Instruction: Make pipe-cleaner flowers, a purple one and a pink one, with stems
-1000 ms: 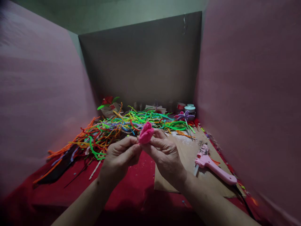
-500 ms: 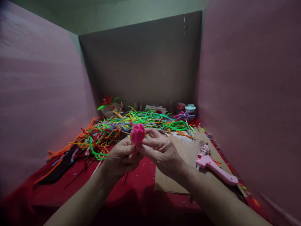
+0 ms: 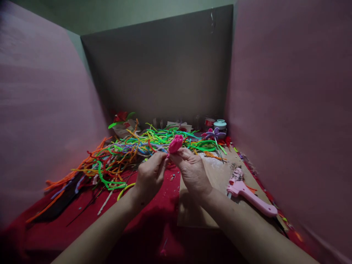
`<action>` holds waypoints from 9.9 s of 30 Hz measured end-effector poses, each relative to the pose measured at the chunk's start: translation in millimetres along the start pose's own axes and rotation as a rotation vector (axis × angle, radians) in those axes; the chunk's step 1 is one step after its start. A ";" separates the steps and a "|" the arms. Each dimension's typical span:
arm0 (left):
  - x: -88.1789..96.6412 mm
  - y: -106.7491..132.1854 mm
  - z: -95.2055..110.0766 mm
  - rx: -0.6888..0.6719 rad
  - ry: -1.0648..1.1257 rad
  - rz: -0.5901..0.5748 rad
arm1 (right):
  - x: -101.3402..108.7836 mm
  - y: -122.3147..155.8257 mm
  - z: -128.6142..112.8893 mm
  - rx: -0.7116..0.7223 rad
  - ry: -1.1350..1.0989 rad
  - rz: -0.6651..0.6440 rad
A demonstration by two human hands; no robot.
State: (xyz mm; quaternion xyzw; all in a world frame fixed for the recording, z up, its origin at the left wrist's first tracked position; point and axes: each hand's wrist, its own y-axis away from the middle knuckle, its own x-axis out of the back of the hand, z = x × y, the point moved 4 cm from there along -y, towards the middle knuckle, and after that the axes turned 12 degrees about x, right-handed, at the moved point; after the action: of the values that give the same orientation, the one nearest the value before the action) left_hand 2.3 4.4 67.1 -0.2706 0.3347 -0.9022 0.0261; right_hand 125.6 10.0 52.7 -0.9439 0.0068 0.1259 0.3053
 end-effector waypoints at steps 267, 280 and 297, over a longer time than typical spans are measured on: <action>-31.8 -2.1 -57.8 0.839 0.619 -0.932 | 13.8 20.4 66.5 -0.600 -0.283 0.133; -39.8 -13.3 -61.1 0.635 0.457 -0.741 | 18.1 19.6 64.4 -0.480 -0.200 0.152; -27.6 0.7 -45.9 0.427 0.259 -0.396 | 13.7 17.6 57.1 -0.431 -0.275 0.113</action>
State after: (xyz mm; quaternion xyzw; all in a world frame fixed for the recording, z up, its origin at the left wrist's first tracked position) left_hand 2.5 37.2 24.8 -0.2018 0.0789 -0.9666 -0.1367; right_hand 123.9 29.6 -5.3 -0.9592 -0.0093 0.2685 0.0876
